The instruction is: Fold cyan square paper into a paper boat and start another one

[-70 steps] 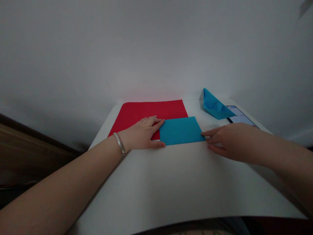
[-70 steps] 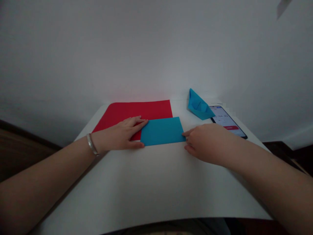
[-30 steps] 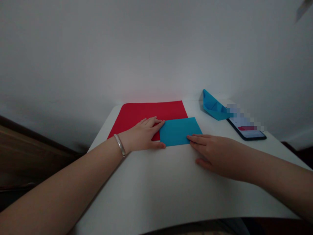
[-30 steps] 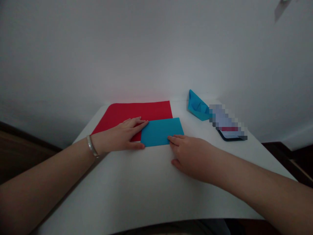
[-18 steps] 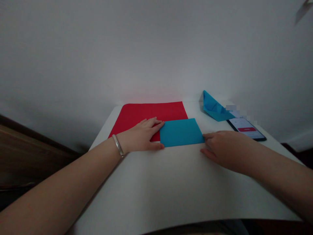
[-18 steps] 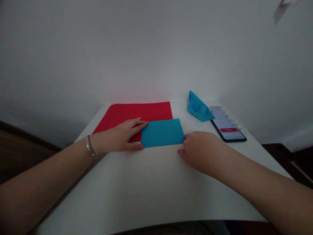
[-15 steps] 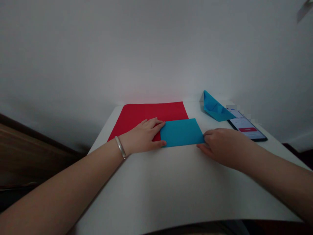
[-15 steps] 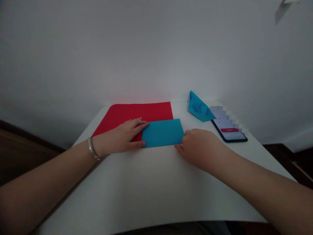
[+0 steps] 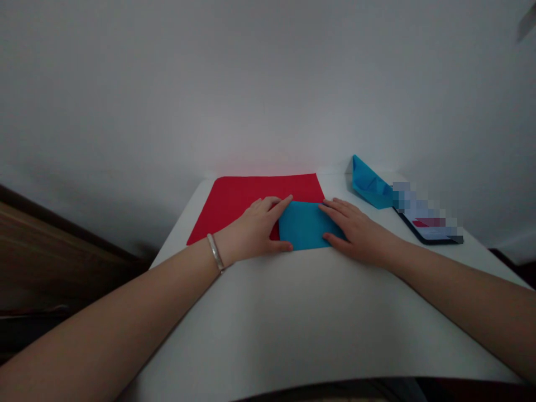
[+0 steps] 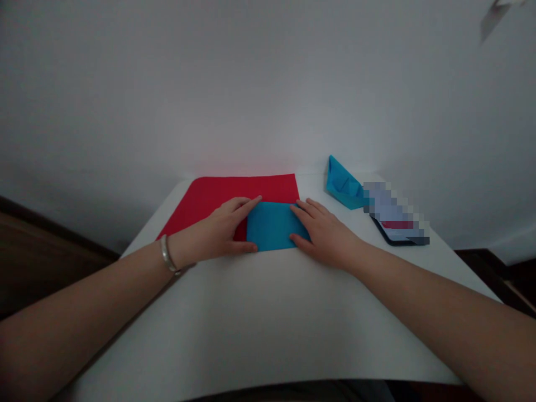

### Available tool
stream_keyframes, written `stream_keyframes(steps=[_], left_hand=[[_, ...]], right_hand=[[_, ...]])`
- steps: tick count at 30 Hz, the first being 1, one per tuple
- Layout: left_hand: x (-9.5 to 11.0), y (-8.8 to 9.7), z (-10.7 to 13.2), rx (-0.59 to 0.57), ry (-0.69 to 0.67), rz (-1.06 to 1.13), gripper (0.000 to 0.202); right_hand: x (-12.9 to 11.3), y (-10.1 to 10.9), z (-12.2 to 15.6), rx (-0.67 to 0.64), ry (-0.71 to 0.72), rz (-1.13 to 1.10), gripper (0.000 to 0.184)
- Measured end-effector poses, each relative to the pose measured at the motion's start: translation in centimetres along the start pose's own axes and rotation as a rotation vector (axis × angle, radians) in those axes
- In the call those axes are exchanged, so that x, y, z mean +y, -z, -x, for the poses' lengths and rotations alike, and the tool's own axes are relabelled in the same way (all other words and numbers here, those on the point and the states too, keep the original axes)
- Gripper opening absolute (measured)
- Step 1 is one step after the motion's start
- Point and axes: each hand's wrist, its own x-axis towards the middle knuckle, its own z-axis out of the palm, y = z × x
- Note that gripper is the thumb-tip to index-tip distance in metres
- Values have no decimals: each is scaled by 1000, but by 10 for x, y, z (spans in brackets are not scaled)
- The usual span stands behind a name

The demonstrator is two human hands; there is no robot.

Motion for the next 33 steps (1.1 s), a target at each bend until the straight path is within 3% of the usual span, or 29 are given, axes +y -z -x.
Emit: stream_keyframes(steps=[8,11,14,16,21,24,29,33], left_hand=[[5,-12,-4,255,72,574,66],[8,-14,-6,328,73,808,74],[10,-14,-7,406,54,897,83],[13,-13,-7,433,25,897,77],[24,-7,-2,530,-99,837,71],[27,-4,1,538,-180,764,69],[23,4,5,519,-290,426,25],[19,7,7,471,-322,312,24]], right_hand=[[-1,-2,4,78,-39,-78,77],[-1,0,3,123,-17,-106,77],[0,2,1,199,-17,-133,72],[1,6,-1,283,-26,-153,63],[2,20,-3,477,-82,-269,19],[0,27,-1,549,-146,-272,18],[-5,30,3,635,-173,-201,21],[-4,25,2,644,-83,-220,18]])
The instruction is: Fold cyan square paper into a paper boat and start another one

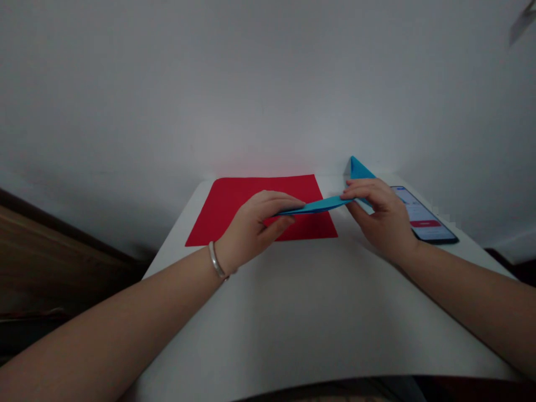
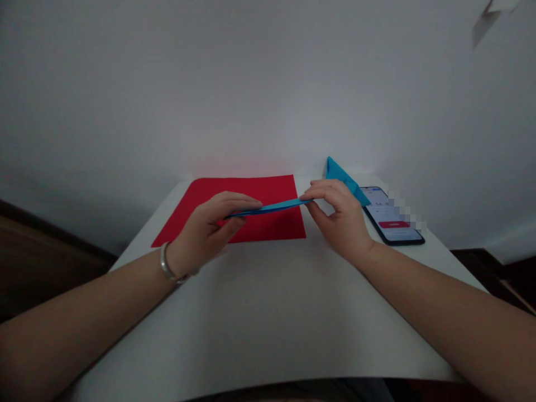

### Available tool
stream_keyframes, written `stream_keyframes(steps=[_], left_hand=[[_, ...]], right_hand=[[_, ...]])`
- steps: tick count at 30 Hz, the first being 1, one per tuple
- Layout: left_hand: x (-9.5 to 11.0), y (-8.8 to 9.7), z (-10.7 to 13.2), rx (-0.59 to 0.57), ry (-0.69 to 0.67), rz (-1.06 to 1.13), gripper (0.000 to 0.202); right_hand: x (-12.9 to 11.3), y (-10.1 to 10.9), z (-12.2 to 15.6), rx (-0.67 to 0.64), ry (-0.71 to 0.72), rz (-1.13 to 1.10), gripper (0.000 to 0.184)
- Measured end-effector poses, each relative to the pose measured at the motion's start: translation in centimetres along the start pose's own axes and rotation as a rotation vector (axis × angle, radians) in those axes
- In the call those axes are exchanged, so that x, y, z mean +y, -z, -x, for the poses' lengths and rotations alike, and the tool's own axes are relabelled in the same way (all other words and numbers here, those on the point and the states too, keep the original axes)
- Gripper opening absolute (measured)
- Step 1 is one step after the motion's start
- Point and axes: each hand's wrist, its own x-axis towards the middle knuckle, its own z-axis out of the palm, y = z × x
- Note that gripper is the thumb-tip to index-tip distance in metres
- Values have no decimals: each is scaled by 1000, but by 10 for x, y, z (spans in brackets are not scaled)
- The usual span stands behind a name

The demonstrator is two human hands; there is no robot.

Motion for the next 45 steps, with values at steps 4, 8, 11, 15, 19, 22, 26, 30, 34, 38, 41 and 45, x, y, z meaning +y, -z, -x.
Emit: stream_keyframes(steps=[4,8,11,15,19,22,26,30,34,38,41,45], left_hand=[[-4,-2,3,-84,-71,-165,25],[-6,-7,4,-137,-90,-295,27],[-6,-11,3,-184,-38,-344,30],[-7,-13,2,-258,17,-399,36],[-6,-14,2,-342,38,-451,35],[-3,-14,1,-396,29,-482,36],[0,-10,0,-426,-28,-463,43],[-4,-7,0,-481,-73,-437,47],[-9,-7,-1,-484,-71,-365,41],[-10,-8,-1,-492,-87,-357,40],[-10,-9,0,-494,-101,-360,41],[-10,-8,1,-476,-118,-374,37]], right_hand=[[6,-9,1,48,148,-122,18],[5,-11,1,15,217,-88,24],[2,-8,2,15,284,-25,22],[-4,-5,3,-3,409,8,18],[-6,-5,4,-34,508,-16,15],[-5,-6,4,-87,522,-32,13],[-4,-6,4,-137,490,-12,10],[-2,-7,4,-213,462,15,11],[-1,-7,4,-262,439,33,11],[-1,-7,4,-288,406,27,10],[-2,-7,4,-289,386,17,11],[-1,-7,4,-303,361,-19,12]])
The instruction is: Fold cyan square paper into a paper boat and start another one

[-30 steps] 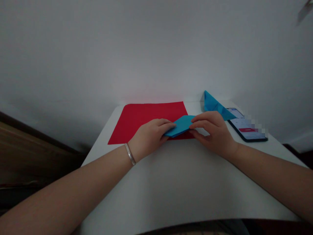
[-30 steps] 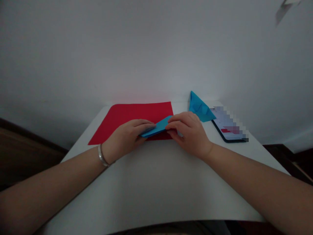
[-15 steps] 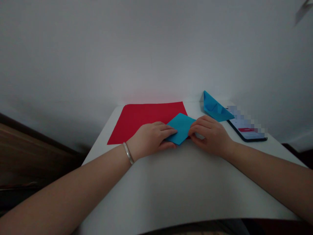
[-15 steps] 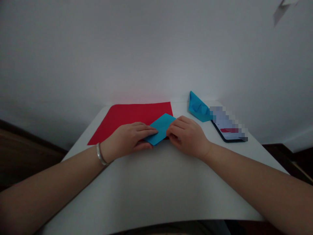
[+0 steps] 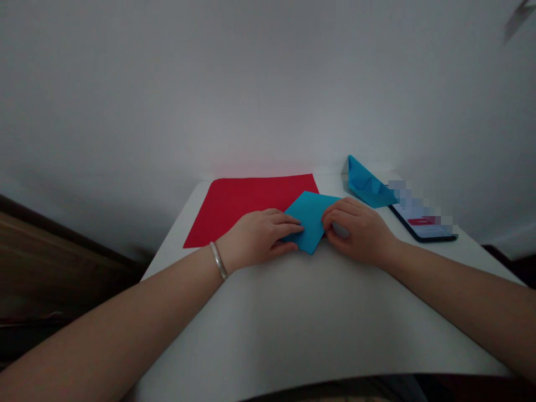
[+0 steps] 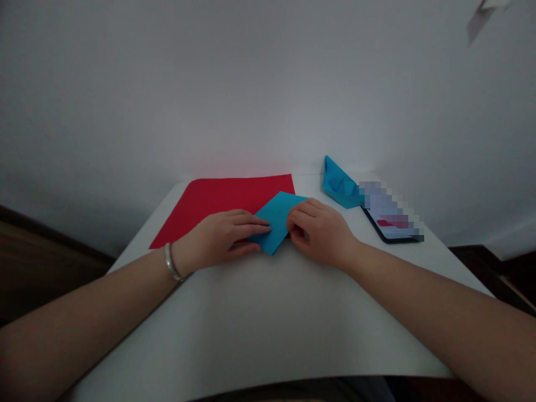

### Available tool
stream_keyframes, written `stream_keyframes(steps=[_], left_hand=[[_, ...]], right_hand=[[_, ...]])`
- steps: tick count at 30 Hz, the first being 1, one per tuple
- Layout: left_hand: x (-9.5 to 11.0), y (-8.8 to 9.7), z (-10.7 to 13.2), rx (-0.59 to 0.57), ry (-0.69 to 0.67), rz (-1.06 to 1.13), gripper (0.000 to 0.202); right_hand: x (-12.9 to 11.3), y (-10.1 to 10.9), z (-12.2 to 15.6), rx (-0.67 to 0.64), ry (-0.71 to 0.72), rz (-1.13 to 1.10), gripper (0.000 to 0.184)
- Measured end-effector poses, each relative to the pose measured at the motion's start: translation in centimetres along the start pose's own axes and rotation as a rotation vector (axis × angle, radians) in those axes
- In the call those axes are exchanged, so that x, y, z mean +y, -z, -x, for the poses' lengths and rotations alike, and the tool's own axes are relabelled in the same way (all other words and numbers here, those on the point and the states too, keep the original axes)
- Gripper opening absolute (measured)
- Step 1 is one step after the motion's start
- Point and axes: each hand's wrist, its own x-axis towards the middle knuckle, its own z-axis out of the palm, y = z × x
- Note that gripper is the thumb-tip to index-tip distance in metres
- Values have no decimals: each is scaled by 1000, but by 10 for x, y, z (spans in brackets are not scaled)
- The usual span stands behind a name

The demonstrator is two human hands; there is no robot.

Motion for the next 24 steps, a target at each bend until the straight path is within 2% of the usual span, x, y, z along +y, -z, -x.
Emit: stream_keyframes(steps=[5,8,13,19,24], left_hand=[[3,2,2,27,-39,-89,32],[7,2,3,38,-12,-143,32],[15,1,0,100,166,-187,26],[17,4,-5,35,359,-219,20],[17,7,-7,144,507,-62,14]], right_hand=[[0,-1,0,26,-43,-49,13],[0,0,0,52,-43,-56,14],[-2,0,-2,45,1,-49,14],[-3,2,-2,46,38,-31,10],[-5,4,-1,-1,196,-76,20]])
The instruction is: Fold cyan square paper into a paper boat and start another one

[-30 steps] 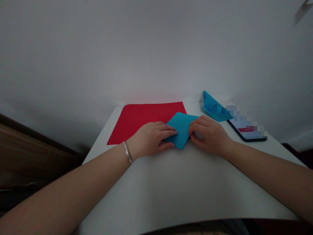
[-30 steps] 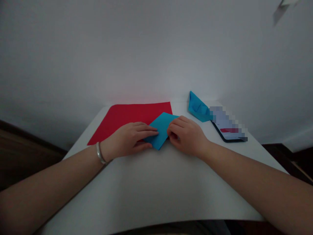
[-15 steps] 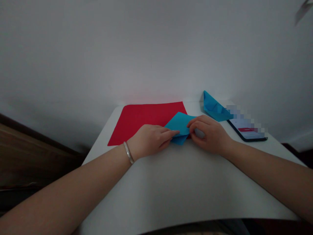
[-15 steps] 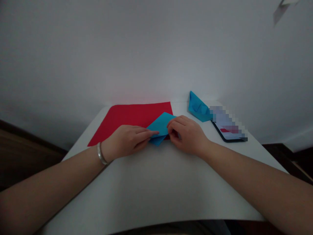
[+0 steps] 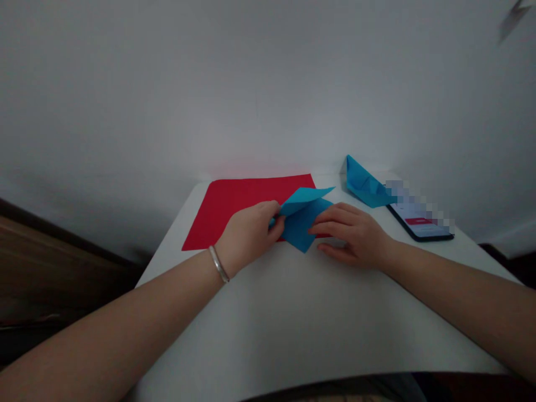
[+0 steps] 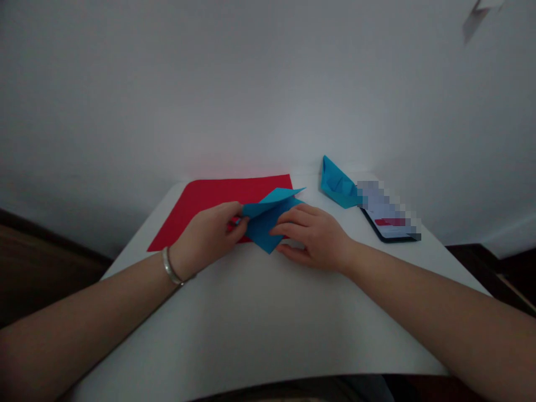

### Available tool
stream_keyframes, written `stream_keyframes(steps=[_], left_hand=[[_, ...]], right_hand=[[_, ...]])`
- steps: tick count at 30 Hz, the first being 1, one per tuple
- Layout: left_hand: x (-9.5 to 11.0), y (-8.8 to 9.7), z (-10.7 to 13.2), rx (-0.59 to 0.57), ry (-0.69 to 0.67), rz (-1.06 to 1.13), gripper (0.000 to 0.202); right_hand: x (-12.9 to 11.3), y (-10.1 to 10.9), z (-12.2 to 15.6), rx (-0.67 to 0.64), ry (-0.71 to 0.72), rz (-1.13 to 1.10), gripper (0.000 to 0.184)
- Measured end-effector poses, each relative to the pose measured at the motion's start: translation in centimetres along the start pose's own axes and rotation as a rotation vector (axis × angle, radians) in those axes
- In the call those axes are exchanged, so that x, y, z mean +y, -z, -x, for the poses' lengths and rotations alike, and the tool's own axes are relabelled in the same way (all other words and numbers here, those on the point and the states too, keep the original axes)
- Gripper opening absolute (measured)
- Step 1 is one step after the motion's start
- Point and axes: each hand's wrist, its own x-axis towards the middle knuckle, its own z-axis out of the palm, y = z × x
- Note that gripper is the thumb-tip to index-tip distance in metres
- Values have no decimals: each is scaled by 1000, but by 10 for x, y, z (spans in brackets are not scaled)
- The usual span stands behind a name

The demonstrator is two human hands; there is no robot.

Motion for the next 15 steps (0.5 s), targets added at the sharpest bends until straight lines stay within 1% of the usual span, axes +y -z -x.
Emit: stream_keyframes(steps=[2,5,7,9,12,15], left_hand=[[-1,-1,-1,40,82,168,13],[-5,-6,-4,115,193,453,12],[-7,-11,-6,165,265,629,12],[-9,-14,-8,181,370,808,16],[-10,-17,-9,161,525,1042,24],[-10,-17,-9,148,579,1189,28]], right_hand=[[0,0,1,-63,10,8,28],[2,-2,3,-162,-35,-5,45],[4,-3,4,-180,-67,-25,56],[5,-3,5,-177,-88,-40,62],[5,-2,6,-174,-107,-62,61],[3,0,7,-178,-93,-93,60]])
